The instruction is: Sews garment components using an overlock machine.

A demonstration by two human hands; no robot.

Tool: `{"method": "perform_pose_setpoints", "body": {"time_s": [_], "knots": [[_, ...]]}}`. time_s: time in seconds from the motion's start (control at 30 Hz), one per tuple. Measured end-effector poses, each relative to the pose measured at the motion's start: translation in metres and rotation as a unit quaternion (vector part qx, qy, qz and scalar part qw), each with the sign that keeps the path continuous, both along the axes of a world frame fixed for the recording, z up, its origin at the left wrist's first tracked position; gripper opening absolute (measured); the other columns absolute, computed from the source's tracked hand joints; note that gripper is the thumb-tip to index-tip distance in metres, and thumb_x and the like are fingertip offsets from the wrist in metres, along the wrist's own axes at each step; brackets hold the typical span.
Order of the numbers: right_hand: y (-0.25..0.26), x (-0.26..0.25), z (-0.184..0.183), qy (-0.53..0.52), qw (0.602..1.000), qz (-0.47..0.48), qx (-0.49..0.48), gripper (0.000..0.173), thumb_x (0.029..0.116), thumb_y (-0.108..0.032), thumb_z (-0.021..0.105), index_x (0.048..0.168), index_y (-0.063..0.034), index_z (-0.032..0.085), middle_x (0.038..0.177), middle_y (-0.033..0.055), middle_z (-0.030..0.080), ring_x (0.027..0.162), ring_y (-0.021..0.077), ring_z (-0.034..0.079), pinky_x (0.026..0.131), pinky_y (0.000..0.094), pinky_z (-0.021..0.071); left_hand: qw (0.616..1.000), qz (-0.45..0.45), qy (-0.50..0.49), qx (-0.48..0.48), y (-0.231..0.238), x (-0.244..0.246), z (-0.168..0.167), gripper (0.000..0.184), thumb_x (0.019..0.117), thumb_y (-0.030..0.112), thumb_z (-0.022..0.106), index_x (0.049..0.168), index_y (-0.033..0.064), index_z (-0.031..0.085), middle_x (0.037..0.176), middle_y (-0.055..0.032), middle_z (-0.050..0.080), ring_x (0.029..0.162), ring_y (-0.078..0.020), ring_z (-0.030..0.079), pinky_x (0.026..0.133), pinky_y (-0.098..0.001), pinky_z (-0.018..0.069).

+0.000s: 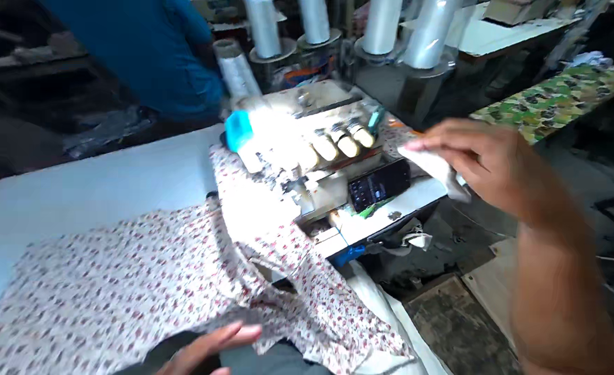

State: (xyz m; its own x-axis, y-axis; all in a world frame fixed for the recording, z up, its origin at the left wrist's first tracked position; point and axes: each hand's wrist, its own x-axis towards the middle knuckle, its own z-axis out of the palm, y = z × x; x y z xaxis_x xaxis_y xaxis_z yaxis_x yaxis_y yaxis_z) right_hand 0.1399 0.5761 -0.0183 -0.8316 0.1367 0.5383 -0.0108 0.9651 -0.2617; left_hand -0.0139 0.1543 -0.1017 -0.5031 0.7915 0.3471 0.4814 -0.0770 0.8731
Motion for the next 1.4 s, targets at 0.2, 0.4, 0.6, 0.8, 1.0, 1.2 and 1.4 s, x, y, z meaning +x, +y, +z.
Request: {"method": "perform_pose_setpoints", "body": {"time_s": [0.2, 0.4, 0.6, 0.8, 1.0, 1.2, 1.4], "knots": [[-0.130, -0.014, -0.026, -0.037, 0.957, 0.252, -0.141, 0.025, 0.1064, -0.016, 0.052, 0.112, -0.0163, 0.076, 0.111, -0.0027, 0.075, 0.101, -0.0002, 0.068, 0.085, 0.0153, 0.0538, 0.996, -0.017, -0.070, 0.050, 0.073, 0.017, 0.004, 0.089, 0.0809, 0.065, 0.073, 0.150, 0.0133, 0.050, 0.142, 0.0035, 0.061, 0.128, -0.0095, 0.060, 0.105, -0.0298, 0.0529], [-0.182, -0.057, -0.087, 0.078, 0.909, 0.172, -0.372, 0.032, 0.0986, -0.017, 0.066, 0.128, -0.0040, 0.066, 0.113, 0.0026, 0.068, 0.092, 0.0043, 0.065, 0.080, 0.0196, 0.0559, 0.969, 0.094, -0.222, -0.062, 0.066, 0.005, -0.007, 0.008, 0.0946, 0.015, 0.071, 0.098, 0.0085, 0.073, 0.080, 0.0085, 0.071, 0.073, 0.0024, 0.067, 0.070, -0.0175, 0.0581], [-0.201, -0.069, -0.147, -0.067, 0.715, 0.246, -0.651, 0.052, 0.0946, -0.024, 0.072, 0.136, 0.0040, 0.058, 0.121, 0.0010, 0.071, 0.110, 0.0038, 0.066, 0.100, 0.0231, 0.0535, 0.930, 0.172, -0.324, -0.039, 0.043, -0.008, -0.014, 0.013, 0.1005, 0.007, 0.060, 0.112, 0.0096, 0.067, 0.089, 0.0039, 0.074, 0.078, -0.0042, 0.071, 0.075, -0.0228, 0.0613], [-0.210, -0.077, -0.143, -0.028, 0.734, 0.192, -0.651, 0.018, 0.0928, -0.005, 0.070, 0.111, -0.0023, 0.070, 0.091, -0.0031, 0.072, 0.082, 0.0017, 0.068, 0.079, 0.0191, 0.0584, 0.914, 0.229, -0.334, -0.003, 0.048, -0.014, -0.015, 0.012, 0.1012, 0.008, 0.060, 0.108, 0.0098, 0.069, 0.087, 0.0029, 0.074, 0.076, -0.0050, 0.071, 0.073, -0.0234, 0.0617], [-0.209, -0.079, -0.148, -0.011, 0.784, 0.180, -0.594, 0.010, 0.0977, -0.013, 0.067, 0.098, -0.0037, 0.071, 0.100, 0.0001, 0.067, 0.090, 0.0031, 0.066, 0.080, 0.0174, 0.0579, 0.938, 0.229, -0.262, -0.014, 0.046, -0.027, -0.021, 0.010, 0.1011, 0.013, 0.062, 0.104, 0.0129, 0.071, 0.085, 0.0063, 0.072, 0.076, -0.0019, 0.069, 0.072, -0.0209, 0.0596], [-0.215, -0.069, -0.137, 0.062, 0.831, 0.200, -0.515, 0.020, 0.1003, -0.007, 0.062, 0.112, 0.0075, 0.068, 0.101, 0.0035, 0.074, 0.091, -0.0019, 0.068, 0.084, 0.0154, 0.0577, 0.970, 0.200, 0.111, -0.084, 0.052, -0.044, 0.012, 0.016, 0.0987, 0.027, 0.066, 0.105, 0.0138, 0.073, 0.090, 0.0092, 0.070, 0.071, 0.0066, 0.059, 0.062, -0.0109, 0.0470], [-0.191, -0.087, -0.150, 0.168, 0.854, 0.046, -0.491, 0.012, 0.0918, -0.010, 0.072, 0.097, 0.0002, 0.074, 0.092, -0.0001, 0.072, 0.086, -0.0007, 0.067, 0.080, 0.0151, 0.0570, 0.923, 0.091, 0.368, -0.072, 0.126, -0.103, 0.031, 0.016, 0.0955, 0.016, 0.068, 0.093, 0.0033, 0.077, 0.083, -0.0094, 0.068, 0.074, -0.0137, 0.062, 0.068, -0.0251, 0.0468]]}}
